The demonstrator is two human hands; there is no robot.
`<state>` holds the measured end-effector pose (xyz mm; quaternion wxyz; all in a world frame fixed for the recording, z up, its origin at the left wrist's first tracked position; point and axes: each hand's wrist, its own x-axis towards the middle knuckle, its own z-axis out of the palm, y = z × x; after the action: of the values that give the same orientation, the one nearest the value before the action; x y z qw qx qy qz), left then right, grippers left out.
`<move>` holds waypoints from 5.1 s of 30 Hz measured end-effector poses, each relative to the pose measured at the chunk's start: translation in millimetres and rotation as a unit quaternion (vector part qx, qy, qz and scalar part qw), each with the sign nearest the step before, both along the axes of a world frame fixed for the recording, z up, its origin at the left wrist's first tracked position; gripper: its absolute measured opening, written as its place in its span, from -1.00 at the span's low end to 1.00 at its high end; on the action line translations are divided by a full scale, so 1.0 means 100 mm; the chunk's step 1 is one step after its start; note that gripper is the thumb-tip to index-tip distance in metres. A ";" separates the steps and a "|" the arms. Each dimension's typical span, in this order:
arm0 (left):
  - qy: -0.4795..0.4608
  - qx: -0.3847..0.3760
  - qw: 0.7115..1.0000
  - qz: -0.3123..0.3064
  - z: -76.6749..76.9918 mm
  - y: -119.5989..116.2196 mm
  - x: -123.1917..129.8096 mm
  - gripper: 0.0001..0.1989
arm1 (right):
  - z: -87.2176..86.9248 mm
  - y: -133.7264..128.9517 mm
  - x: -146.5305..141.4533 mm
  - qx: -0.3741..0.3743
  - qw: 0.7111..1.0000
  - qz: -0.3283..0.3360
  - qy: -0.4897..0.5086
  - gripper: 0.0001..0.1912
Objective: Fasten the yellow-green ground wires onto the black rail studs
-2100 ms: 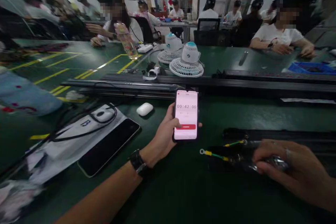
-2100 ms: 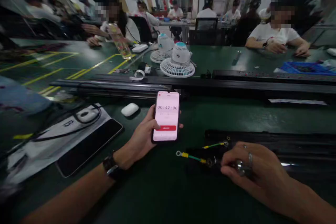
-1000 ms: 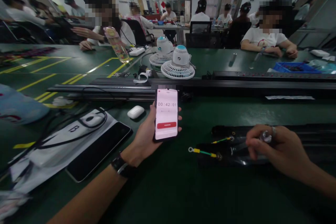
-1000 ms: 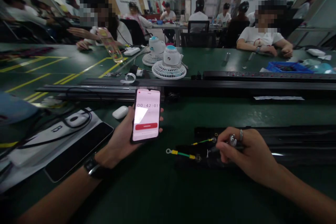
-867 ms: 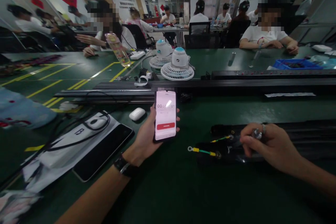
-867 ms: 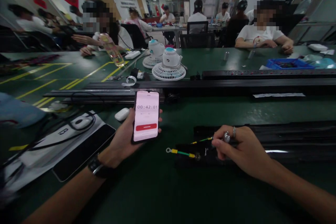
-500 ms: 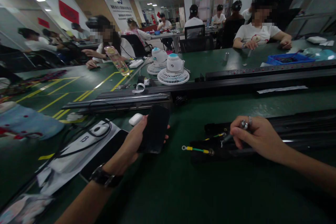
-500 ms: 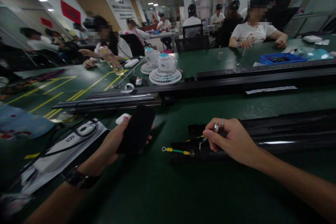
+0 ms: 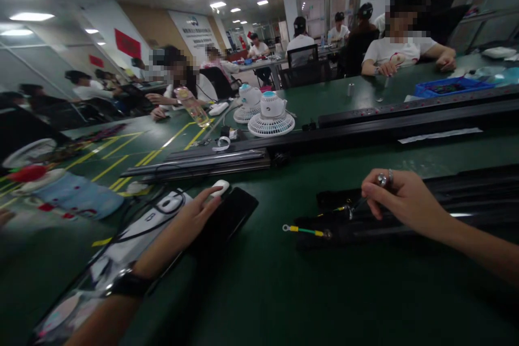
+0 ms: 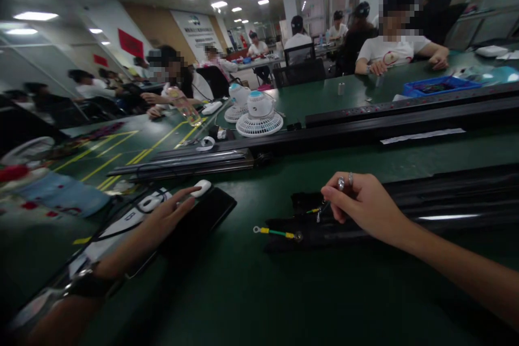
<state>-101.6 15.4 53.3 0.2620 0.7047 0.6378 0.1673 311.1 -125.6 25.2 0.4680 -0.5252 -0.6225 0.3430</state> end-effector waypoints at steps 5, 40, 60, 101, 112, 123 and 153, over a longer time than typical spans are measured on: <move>0.098 0.074 0.988 -0.093 -0.06 -0.15 0.11 -0.41 | -0.16 -0.05 0.08 0.019 0.998 -0.002 -0.063 -0.65; 0.032 0.181 0.715 -0.675 -0.50 0.26 2.51 -0.87 | 0.18 -0.02 0.27 0.093 0.993 -0.052 0.058 -0.69; -0.046 0.186 0.713 -0.675 -0.60 0.27 2.36 -0.84 | 0.10 -0.14 0.06 0.114 0.984 -0.025 -0.137 -0.74; -0.114 0.182 0.729 -0.650 -0.87 0.25 2.39 -0.92 | -0.11 -0.15 -0.44 0.124 0.944 0.118 -0.283 -0.84; -0.123 0.176 0.730 -0.648 -0.87 0.26 2.39 -0.79 | -0.08 -0.12 -0.43 0.142 0.934 0.112 -0.309 -0.86; -0.130 0.171 0.721 -0.659 -0.87 0.28 2.40 -0.85 | 0.11 0.01 -0.35 0.051 0.931 0.155 -0.327 -0.83; -0.094 0.219 0.730 -0.640 -0.81 0.20 2.39 -0.94 | -0.24 0.14 0.08 0.006 0.996 -0.077 0.043 -0.70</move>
<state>137.3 35.0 -27.6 0.2038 0.9646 -0.0466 0.1605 319.5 -111.5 0.9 0.5225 -0.5534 -0.5615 0.3248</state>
